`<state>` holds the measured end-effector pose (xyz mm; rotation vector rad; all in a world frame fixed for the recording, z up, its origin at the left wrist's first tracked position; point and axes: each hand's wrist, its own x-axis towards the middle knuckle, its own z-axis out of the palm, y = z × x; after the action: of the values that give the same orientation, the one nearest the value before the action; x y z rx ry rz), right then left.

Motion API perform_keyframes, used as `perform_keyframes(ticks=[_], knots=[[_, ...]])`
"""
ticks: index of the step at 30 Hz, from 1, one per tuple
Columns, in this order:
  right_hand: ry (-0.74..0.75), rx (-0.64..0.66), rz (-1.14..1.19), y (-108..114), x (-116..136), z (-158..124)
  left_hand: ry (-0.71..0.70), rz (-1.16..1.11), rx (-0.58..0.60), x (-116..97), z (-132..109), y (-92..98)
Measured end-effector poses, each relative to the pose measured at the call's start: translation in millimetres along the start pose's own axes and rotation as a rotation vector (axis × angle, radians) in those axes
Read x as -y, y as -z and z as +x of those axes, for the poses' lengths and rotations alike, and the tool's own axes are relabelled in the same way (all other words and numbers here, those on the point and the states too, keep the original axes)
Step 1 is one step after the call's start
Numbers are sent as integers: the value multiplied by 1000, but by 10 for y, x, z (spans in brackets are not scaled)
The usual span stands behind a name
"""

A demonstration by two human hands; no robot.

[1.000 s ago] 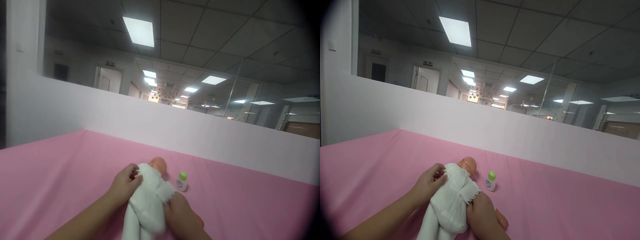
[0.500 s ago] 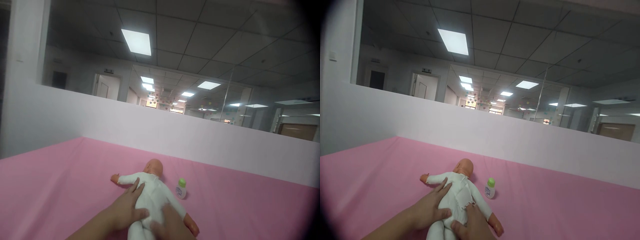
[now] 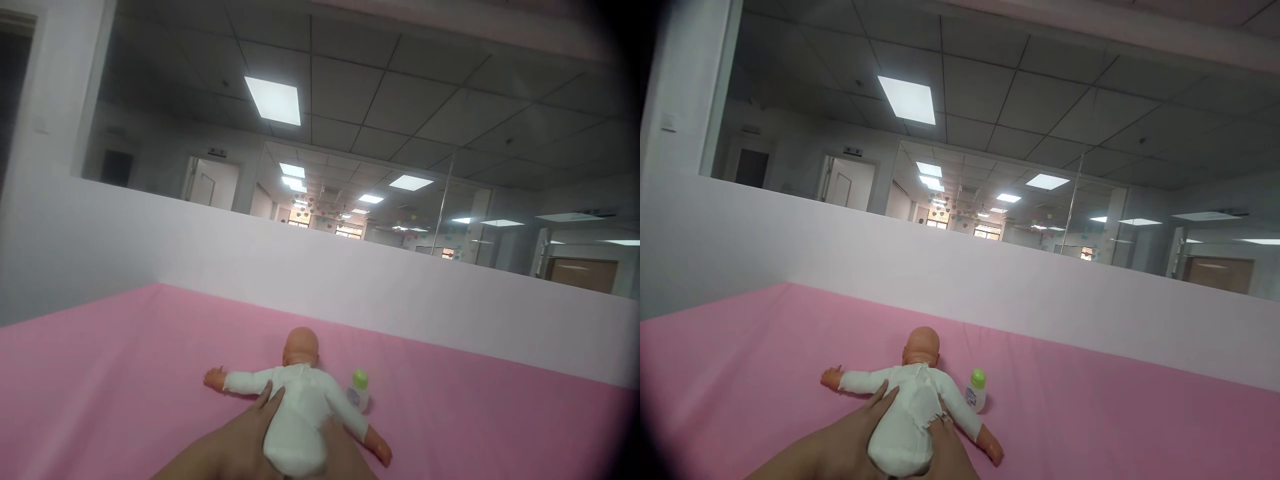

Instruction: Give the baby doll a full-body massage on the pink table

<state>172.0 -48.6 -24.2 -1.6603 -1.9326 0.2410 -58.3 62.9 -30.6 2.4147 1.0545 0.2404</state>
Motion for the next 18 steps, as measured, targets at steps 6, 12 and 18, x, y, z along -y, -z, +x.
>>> perform_keyframes(ticks=[6, 12, 18], knots=[[-30, 63, 112, 121, 2, -4, 92, -100, 46, -15, -48, 43], [-50, 45, 126, 156, 31, -34, 97, -31, -92, -7, -9, -88], [-5, -43, 63, 99, 3, -95, 74, 42, -211, -181, -51, -113]])
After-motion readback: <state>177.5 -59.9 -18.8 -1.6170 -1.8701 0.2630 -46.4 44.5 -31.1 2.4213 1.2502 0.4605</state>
